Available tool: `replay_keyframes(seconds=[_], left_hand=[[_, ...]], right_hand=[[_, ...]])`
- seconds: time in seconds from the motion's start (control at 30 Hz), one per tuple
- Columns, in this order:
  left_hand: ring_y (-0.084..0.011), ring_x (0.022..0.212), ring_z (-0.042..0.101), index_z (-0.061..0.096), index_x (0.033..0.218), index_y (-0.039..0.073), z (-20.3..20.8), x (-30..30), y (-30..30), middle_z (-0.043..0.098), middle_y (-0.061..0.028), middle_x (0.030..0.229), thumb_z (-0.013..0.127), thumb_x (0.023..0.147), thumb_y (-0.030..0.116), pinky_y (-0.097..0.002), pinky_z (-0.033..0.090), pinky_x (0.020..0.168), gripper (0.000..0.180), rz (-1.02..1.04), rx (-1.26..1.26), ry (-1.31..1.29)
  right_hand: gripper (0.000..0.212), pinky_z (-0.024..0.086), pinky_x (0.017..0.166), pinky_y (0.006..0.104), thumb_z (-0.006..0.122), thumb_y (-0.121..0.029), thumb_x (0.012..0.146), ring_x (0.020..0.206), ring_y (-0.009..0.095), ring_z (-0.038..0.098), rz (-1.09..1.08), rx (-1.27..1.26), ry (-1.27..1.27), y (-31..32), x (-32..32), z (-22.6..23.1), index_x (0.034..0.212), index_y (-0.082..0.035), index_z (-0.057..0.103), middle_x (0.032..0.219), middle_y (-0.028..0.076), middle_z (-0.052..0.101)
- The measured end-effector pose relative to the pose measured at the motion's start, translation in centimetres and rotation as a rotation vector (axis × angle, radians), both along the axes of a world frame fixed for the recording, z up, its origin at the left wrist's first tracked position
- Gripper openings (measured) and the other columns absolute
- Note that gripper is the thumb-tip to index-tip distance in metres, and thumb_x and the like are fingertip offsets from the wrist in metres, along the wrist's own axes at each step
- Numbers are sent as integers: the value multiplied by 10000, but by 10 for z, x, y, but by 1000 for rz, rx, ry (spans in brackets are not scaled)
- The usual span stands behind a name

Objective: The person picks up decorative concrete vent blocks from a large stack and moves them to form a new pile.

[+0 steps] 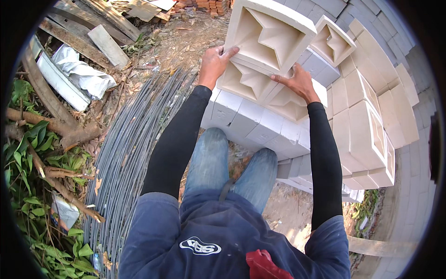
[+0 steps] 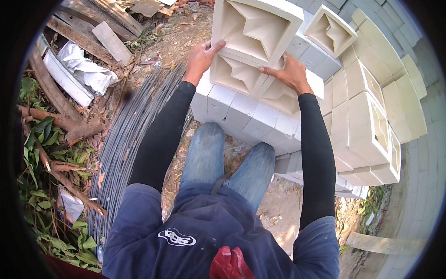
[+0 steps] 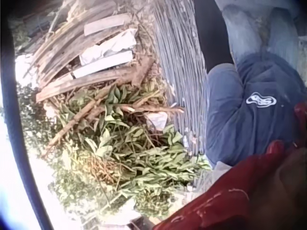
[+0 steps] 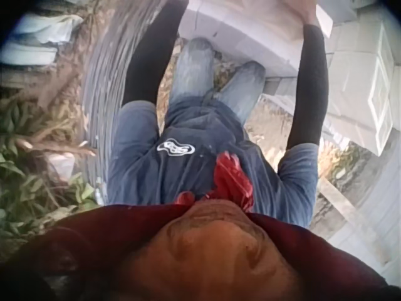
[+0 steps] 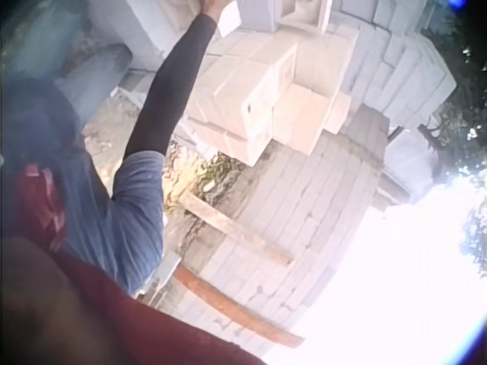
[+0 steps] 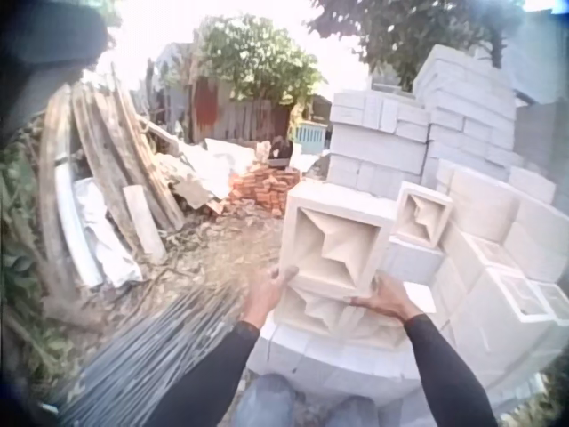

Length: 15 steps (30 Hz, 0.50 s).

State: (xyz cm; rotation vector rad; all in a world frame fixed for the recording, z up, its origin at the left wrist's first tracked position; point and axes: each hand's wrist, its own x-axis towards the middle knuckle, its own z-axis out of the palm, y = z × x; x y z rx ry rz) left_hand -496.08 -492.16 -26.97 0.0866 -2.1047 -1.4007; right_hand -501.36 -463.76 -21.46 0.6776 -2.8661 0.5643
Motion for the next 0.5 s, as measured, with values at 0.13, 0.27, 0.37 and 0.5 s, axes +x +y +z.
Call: replay_keyframes(seconds=[0.13, 0.27, 0.37, 0.5], left_hand=[[-318, 772, 705, 762, 1060, -14, 1, -3, 0, 733, -211, 834, 718, 872, 629, -416, 541, 755, 672, -15, -8, -18], [-339, 817, 728, 766, 1071, -14, 4, -6, -7, 744, -227, 866, 717, 865, 641, -423, 554, 772, 689, -24, -73, -57], [-340, 804, 727, 772, 1058, -18, 4, -6, -13, 745, -227, 859, 724, 851, 653, -423, 558, 764, 704, -42, -105, -51], [-337, 797, 727, 776, 1035, -24, 5, -5, -11, 745, -227, 852, 740, 829, 662, -421, 563, 764, 717, -47, -87, -51]], right_hand=[[955, 489, 1000, 491, 794, -764, 642, 1082, 360, 689, -8, 46, 62, 4, -3, -3, 1231, -18, 700, 1180, 201, 713], [1004, 528, 938, 463, 807, -764, 646, 1003, 401, 681, 75, -36, 125, 7, -12, -9, 1146, 86, 618, 1056, 257, 690], [1006, 529, 933, 457, 821, -755, 632, 991, 383, 683, 50, 22, 90, 6, -14, -8, 1158, 80, 621, 1047, 244, 691], [1006, 528, 915, 442, 802, -801, 592, 965, 343, 714, -12, 95, 62, 8, -20, -7, 1135, 39, 696, 1061, 204, 722]])
